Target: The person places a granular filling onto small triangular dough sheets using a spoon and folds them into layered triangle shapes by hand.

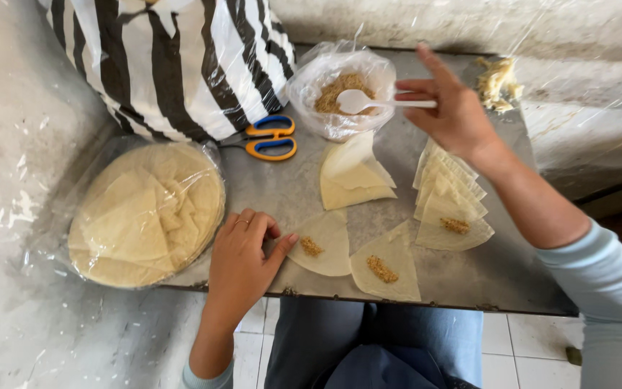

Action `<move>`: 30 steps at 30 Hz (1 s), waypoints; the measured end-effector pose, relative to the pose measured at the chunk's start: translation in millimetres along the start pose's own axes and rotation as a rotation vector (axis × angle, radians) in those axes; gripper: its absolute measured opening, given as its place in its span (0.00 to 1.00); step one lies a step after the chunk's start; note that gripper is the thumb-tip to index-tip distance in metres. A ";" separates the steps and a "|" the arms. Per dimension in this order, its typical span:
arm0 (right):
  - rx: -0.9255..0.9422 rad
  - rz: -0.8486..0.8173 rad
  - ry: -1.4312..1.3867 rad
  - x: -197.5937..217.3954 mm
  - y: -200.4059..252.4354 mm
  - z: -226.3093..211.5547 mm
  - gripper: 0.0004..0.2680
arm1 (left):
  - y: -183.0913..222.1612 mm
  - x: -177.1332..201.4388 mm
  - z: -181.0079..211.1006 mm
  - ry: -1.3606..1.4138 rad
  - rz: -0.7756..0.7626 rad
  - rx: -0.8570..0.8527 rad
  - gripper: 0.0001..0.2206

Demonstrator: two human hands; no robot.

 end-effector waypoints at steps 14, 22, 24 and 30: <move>0.308 -0.071 0.251 -18.2 73.9 -88.2 0.13 | 36.4 6.3 17.2 0.006 0.140 0.125 0.10; 0.429 -0.382 0.325 -85.5 94.5 -160.7 0.16 | 72.3 -6.4 33.0 0.051 0.346 0.159 0.09; 0.453 -0.409 0.344 -93.4 95.1 -171.2 0.20 | 75.3 -8.4 30.3 0.081 0.356 0.171 0.10; 0.415 -0.355 0.517 -92.2 86.6 -176.9 0.21 | 78.5 -6.0 22.1 0.130 0.305 0.065 0.13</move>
Point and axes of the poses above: each hand's wrist, its own y-axis away from the middle knuckle, its own x-axis out of the back of the hand, z = x × y, the point moved 1 cm from there along -y, towards the middle knuckle, and after that the axes turned 6 degrees about x, right-handed, at the moved point
